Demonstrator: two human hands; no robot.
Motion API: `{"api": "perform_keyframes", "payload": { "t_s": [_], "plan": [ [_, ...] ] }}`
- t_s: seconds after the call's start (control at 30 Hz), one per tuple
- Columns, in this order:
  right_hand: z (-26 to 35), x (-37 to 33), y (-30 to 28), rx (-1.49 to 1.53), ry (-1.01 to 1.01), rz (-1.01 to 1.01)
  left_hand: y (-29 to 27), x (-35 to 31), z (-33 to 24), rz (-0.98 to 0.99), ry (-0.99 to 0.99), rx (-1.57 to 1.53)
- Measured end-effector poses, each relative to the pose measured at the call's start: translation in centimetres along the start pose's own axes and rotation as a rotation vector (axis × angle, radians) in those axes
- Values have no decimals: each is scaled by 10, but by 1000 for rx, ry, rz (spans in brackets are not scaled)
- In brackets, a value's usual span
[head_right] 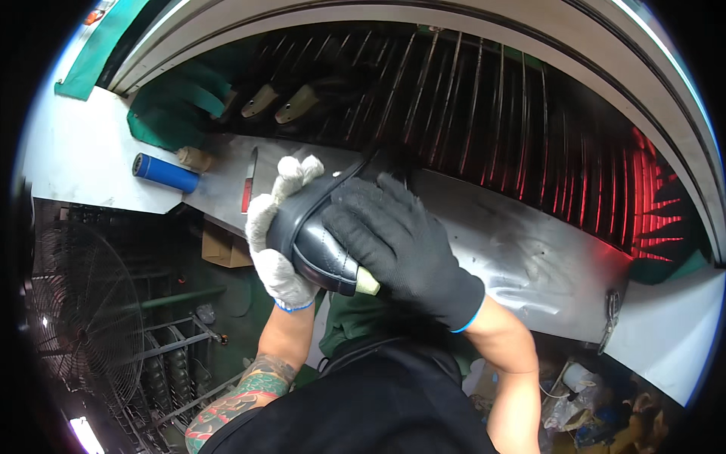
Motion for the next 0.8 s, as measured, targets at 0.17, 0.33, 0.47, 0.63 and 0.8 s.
{"api": "perform_keyframes", "payload": {
  "t_s": [0.17, 0.33, 0.47, 0.63, 0.8],
  "plan": [
    [9, -39, 21, -3, -32, 139, -12, -48, -12, -106, -221, 149],
    [-4, -126, 58, 965, 875, -217, -16, -88, -17, -241, -422, 45],
    [37, -171, 94, 1900, 1410, -311, -4, -129, -15, -173, -617, 96],
    [44, -192, 102, 2049, 1482, -393, -1, -144, -8, -298, -823, 41],
    [44, -198, 104, 2040, 1438, -385, 0, -125, -5, -290, -1002, 287]
  ]
}}
Point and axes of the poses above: each hand's wrist, its own x-axis towards the middle knuckle, its own y-axis out of the palm, z = x × y, the point moved 5 cm from there along x, towards the middle knuckle, and after that the axes turned 3 degrees about -y, right-handed, at the moved point
